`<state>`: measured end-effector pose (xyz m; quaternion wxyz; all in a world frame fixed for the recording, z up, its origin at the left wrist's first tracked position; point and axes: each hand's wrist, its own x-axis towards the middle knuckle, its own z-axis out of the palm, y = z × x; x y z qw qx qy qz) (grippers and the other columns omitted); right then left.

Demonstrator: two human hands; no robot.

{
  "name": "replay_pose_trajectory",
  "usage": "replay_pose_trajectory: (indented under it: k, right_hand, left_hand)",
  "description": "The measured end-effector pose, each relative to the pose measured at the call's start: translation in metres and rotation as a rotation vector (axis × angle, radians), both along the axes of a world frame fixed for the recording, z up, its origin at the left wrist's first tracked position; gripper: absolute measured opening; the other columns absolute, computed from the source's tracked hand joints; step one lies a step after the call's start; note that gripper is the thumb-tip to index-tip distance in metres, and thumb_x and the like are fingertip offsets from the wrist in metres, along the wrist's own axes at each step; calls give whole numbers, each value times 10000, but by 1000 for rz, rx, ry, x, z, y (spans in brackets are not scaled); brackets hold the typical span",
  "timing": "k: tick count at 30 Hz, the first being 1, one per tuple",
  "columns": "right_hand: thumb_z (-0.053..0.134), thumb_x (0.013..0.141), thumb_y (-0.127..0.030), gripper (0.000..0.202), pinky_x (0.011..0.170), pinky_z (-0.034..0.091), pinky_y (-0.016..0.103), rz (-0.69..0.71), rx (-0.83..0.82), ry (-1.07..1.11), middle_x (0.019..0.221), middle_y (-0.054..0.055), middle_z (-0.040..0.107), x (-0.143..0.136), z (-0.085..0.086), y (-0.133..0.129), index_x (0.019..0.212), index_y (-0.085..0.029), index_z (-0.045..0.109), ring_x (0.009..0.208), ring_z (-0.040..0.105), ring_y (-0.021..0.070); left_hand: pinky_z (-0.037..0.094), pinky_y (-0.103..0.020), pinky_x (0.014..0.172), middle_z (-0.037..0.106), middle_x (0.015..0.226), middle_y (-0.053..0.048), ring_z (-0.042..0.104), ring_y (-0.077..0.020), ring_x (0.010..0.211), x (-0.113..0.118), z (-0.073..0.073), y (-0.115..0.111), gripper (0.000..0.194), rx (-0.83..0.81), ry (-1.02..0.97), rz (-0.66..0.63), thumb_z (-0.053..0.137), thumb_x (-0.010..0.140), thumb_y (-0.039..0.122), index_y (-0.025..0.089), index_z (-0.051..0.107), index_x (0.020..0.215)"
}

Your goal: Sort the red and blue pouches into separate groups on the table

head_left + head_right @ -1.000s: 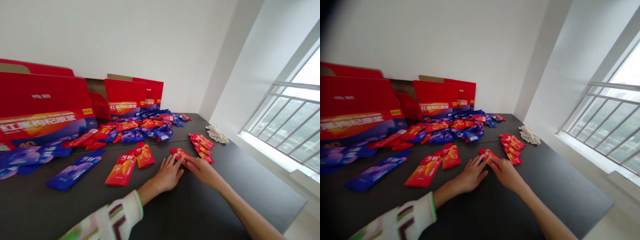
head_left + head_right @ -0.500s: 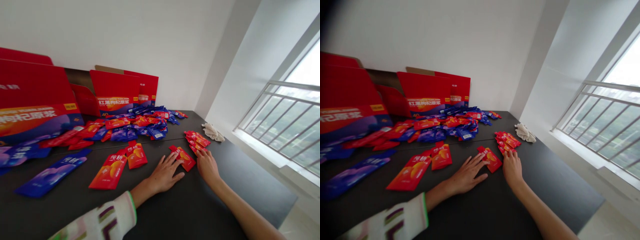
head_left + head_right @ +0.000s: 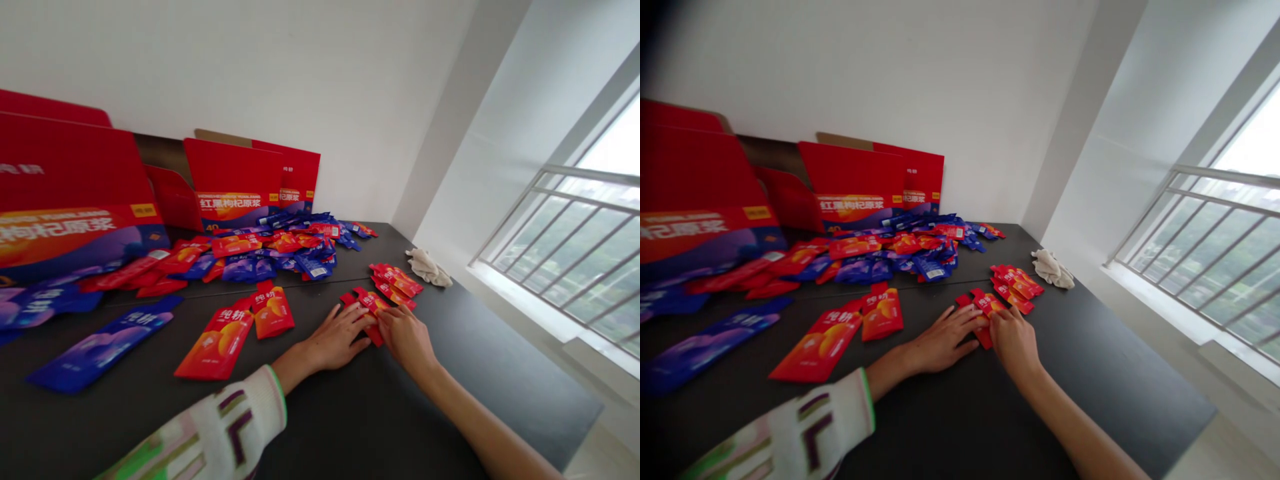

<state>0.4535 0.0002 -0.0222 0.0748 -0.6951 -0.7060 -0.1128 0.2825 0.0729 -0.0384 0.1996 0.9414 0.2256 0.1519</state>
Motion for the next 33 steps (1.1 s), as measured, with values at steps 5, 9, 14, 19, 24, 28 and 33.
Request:
replay_pose_trajectory:
  k: [5,9,14,19,24,28,33]
  right_hand:
    - [411,928,-210,283,758,435,253,-46,-20,57,905,84,670,8,4,6,845,-177,679,891,594,195]
    - [420,926,-288,287,714,426,260,-162,28,234,884,40,687,39,10,18,919,-219,699,802,613,185]
    - [449,935,-320,355,989,353,350,-95,104,149,1254,74,572,90,-3,34,1228,-219,621,1175,466,233]
    - [413,963,-338,382,1084,249,437,-23,-14,75,1383,100,449,105,-20,35,1306,-258,564,1327,302,258]
    - [422,954,-318,403,1072,277,443,-6,-103,134,1352,110,489,91,-13,18,1332,-243,538,1342,296,268]
    - [432,934,-286,402,1066,302,421,95,-156,244,1321,82,529,77,-4,10,1317,-261,552,1339,323,250]
    - [429,927,-288,350,1015,377,360,-65,61,295,1221,75,587,90,0,31,1195,-218,644,1168,501,217]
  left_hand:
    - [142,-541,1146,326,1507,-48,187,-228,1422,16,-2,6,466,36,-29,24,323,942,476,293,401,1363]
    - [98,-586,1132,253,1537,-37,151,-252,1431,27,-1,12,554,28,-2,-20,316,924,545,335,273,1435]
    - [75,-588,1128,297,1519,-48,170,-268,1425,32,-2,16,555,61,75,-74,283,918,577,354,299,1427]
    - [84,-577,1129,304,1515,-65,200,-265,1418,30,0,17,557,68,92,-95,313,916,563,348,295,1430]
    - [78,-558,1145,384,1477,-30,260,-238,1399,19,7,16,506,60,44,-145,413,893,542,362,404,1365]
    - [63,-521,1164,424,1449,-37,290,-231,1385,17,11,10,530,82,-40,-110,472,873,532,312,427,1353]
    - [102,-549,1146,344,1498,-27,231,-251,1410,30,6,5,569,85,4,-157,404,885,580,352,348,1403]
